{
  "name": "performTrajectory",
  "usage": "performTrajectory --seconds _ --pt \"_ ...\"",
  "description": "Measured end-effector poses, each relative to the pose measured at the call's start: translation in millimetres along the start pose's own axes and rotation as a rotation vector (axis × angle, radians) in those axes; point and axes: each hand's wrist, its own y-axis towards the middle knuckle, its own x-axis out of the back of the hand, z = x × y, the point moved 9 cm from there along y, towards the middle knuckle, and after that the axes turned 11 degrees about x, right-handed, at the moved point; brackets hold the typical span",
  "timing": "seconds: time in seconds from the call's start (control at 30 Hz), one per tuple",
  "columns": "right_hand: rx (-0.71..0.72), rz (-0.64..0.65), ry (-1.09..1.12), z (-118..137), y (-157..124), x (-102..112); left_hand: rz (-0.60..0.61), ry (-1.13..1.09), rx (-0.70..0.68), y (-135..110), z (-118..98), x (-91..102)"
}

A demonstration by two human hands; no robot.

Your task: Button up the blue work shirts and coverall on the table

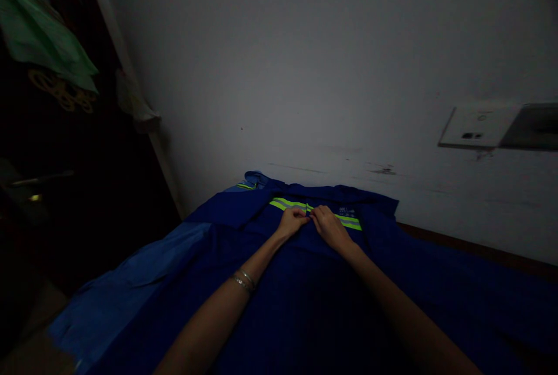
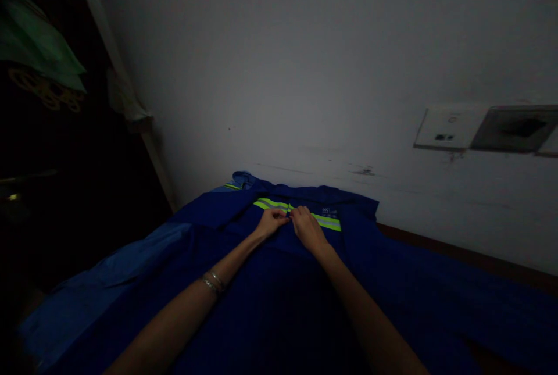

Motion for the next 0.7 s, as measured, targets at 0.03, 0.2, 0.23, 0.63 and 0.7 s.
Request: performTrajectory --seconds 0.03,0.2,0.23,0.63,0.7 --pt "-0.005 -0.005 0.012 -0.9 0.0 0.8 -0.001 0.000 -0.008 -1.0 -1.7 0.4" --pt "-0.059 -0.020 0.074 -9.5 -0.5 2.8 -0.009 -0.004 -0.003 -2.1 -4.6 3.1" --pt "-0.068 -0.025 0.089 -11.0 -0.7 3.3 -0.007 -0.006 0.015 -1.6 -3.3 3.1" --pt "-0.350 -0.194 0.373 -36.0 -4.7 1.0 -0.006 -0.080 0.083 2.0 8.4 2.4" --pt "-0.387 -0.220 0.393 -38.7 -6.8 0.3 0.004 -0.096 0.076 2.5 8.6 1.8"
